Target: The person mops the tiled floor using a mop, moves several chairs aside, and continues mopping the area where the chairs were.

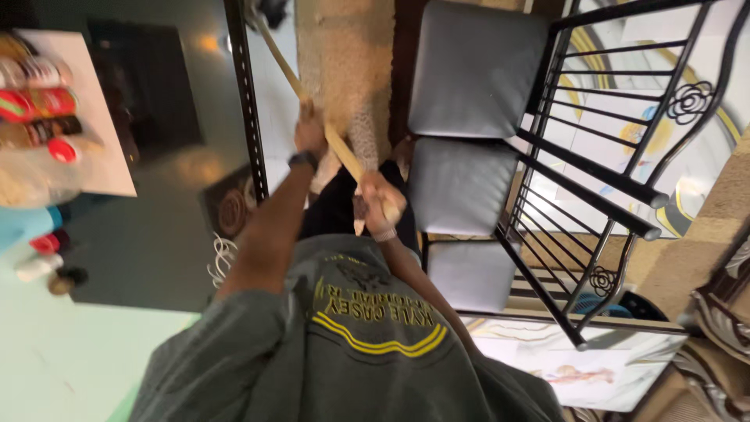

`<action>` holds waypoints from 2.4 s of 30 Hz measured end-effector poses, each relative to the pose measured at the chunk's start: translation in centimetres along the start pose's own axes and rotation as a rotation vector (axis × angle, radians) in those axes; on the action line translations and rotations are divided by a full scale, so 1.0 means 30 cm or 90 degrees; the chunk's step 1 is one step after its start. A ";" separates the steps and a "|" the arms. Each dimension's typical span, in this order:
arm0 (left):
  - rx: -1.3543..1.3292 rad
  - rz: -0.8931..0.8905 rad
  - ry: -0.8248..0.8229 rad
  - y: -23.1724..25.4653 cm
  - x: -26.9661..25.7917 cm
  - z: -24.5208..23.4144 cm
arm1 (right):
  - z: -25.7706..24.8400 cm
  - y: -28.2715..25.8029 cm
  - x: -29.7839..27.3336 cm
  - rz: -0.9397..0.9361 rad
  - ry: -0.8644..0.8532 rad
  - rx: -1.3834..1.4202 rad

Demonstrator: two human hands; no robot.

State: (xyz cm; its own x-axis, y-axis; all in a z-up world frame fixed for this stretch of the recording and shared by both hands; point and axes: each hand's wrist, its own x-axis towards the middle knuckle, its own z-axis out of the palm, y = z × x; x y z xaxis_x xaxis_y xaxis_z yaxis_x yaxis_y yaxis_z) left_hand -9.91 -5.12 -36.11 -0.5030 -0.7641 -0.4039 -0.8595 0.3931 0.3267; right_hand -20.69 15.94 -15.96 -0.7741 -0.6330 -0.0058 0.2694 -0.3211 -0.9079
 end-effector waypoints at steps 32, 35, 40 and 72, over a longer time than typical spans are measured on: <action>-0.564 -0.199 0.590 0.313 0.149 -0.044 | 0.186 0.030 0.803 0.222 -0.452 -0.105; -0.598 -0.153 0.598 0.298 0.238 -0.122 | 0.250 -0.045 0.846 0.082 -0.489 -0.074; -0.509 0.012 0.527 0.191 0.316 -0.099 | 0.231 -0.074 0.794 0.015 -0.477 -0.036; -0.190 -0.036 0.078 0.302 -0.501 -0.184 | 0.022 -0.458 0.617 0.359 -0.090 0.131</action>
State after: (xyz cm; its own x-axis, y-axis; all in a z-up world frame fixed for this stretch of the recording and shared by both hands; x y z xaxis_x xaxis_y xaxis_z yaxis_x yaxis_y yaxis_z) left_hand -9.64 7.09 -22.36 -0.4252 -0.8435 -0.3283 -0.8122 0.1954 0.5497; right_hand -38.35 8.17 -3.33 -0.4002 -0.8275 -0.3937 0.7312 -0.0293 -0.6816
